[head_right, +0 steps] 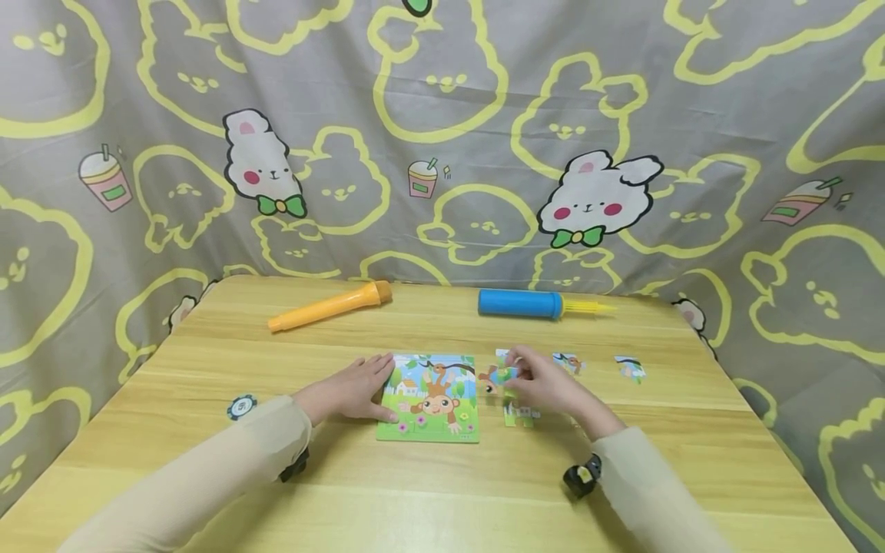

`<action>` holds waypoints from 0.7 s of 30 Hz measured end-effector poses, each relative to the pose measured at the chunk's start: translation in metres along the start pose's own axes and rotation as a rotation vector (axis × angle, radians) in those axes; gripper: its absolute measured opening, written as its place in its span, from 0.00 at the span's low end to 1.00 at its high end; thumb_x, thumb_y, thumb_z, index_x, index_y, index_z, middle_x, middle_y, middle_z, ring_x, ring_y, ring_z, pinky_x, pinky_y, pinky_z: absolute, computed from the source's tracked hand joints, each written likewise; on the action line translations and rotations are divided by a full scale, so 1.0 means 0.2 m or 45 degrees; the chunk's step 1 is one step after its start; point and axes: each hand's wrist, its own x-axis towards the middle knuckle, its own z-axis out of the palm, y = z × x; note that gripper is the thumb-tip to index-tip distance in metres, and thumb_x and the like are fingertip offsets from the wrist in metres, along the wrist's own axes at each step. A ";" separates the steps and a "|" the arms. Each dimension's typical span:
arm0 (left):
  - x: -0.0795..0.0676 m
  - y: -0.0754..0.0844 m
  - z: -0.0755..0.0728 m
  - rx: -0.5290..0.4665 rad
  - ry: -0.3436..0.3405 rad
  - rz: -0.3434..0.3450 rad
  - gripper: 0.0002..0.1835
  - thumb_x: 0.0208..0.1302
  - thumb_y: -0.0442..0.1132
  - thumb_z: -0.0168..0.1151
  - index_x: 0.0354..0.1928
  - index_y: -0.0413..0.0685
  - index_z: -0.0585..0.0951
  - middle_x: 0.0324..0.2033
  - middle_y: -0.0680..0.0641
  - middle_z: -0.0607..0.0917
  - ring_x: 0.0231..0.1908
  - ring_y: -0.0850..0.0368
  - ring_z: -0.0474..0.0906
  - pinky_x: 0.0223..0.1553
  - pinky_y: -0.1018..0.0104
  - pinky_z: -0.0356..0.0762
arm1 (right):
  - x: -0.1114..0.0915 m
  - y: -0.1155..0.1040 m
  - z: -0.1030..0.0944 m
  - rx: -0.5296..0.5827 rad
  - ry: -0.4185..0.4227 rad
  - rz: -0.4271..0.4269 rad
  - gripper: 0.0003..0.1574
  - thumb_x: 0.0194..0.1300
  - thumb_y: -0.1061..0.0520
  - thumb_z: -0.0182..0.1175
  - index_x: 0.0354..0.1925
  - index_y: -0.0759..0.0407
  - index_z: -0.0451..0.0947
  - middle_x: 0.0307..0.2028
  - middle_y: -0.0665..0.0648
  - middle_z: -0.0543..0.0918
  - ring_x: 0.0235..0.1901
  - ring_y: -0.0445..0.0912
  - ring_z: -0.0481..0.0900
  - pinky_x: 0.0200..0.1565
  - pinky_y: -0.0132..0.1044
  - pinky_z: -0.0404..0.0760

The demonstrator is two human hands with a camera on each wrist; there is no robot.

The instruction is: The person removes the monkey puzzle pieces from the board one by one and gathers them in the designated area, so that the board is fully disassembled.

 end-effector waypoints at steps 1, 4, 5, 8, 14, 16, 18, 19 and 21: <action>0.00 0.00 0.00 0.002 0.001 0.002 0.54 0.54 0.69 0.53 0.69 0.36 0.51 0.69 0.39 0.49 0.68 0.46 0.44 0.65 0.51 0.44 | -0.03 0.02 -0.03 0.012 0.024 0.010 0.11 0.63 0.63 0.58 0.41 0.63 0.66 0.19 0.52 0.68 0.18 0.41 0.65 0.20 0.34 0.68; 0.00 0.00 0.00 0.008 0.002 0.003 0.54 0.54 0.69 0.53 0.69 0.36 0.51 0.69 0.39 0.48 0.68 0.46 0.44 0.65 0.51 0.44 | -0.11 0.07 -0.11 0.023 0.097 0.052 0.12 0.63 0.62 0.58 0.43 0.65 0.68 0.22 0.55 0.70 0.18 0.44 0.68 0.19 0.36 0.71; 0.00 0.00 0.00 0.007 0.003 0.003 0.54 0.54 0.69 0.53 0.69 0.36 0.51 0.69 0.39 0.48 0.68 0.46 0.44 0.65 0.51 0.43 | -0.14 0.08 -0.13 0.014 0.124 0.074 0.12 0.63 0.62 0.58 0.43 0.65 0.69 0.23 0.56 0.72 0.19 0.45 0.70 0.20 0.37 0.72; 0.00 0.00 0.00 0.003 0.006 0.003 0.54 0.54 0.69 0.53 0.69 0.35 0.51 0.69 0.39 0.48 0.68 0.45 0.44 0.65 0.51 0.43 | -0.23 0.12 -0.21 -0.016 0.188 0.117 0.12 0.64 0.61 0.57 0.44 0.67 0.71 0.26 0.57 0.74 0.23 0.48 0.73 0.23 0.38 0.76; 0.00 0.00 0.00 -0.005 -0.004 -0.008 0.54 0.54 0.69 0.53 0.69 0.36 0.51 0.69 0.39 0.48 0.68 0.46 0.44 0.65 0.51 0.43 | -0.41 0.23 -0.35 0.009 0.269 0.205 0.12 0.65 0.62 0.55 0.42 0.71 0.71 0.25 0.57 0.75 0.20 0.46 0.70 0.22 0.38 0.73; 0.00 0.00 0.00 -0.003 -0.007 -0.012 0.53 0.54 0.69 0.53 0.70 0.36 0.51 0.69 0.40 0.48 0.68 0.46 0.44 0.65 0.51 0.43 | -0.47 0.29 -0.39 0.021 0.272 0.258 0.12 0.66 0.61 0.55 0.41 0.71 0.71 0.23 0.56 0.72 0.19 0.45 0.69 0.21 0.37 0.72; 0.00 0.00 0.00 0.002 -0.008 -0.015 0.54 0.54 0.69 0.53 0.70 0.36 0.51 0.69 0.40 0.48 0.68 0.46 0.44 0.65 0.51 0.43 | -0.52 0.34 -0.42 0.023 0.269 0.324 0.12 0.66 0.60 0.55 0.41 0.71 0.71 0.20 0.54 0.70 0.18 0.45 0.68 0.20 0.37 0.70; 0.00 0.00 0.00 0.002 -0.008 -0.017 0.54 0.54 0.69 0.53 0.70 0.36 0.51 0.69 0.40 0.48 0.68 0.46 0.44 0.65 0.51 0.44 | -0.55 0.37 -0.43 0.024 0.265 0.355 0.13 0.67 0.60 0.54 0.40 0.72 0.71 0.20 0.53 0.70 0.18 0.44 0.68 0.20 0.37 0.70; 0.00 0.00 0.01 -0.002 -0.008 -0.020 0.54 0.54 0.69 0.53 0.70 0.36 0.51 0.69 0.40 0.48 0.68 0.46 0.44 0.65 0.51 0.44 | -0.59 0.41 -0.45 -0.006 0.251 0.417 0.13 0.67 0.59 0.54 0.40 0.72 0.71 0.20 0.53 0.70 0.19 0.42 0.68 0.21 0.35 0.71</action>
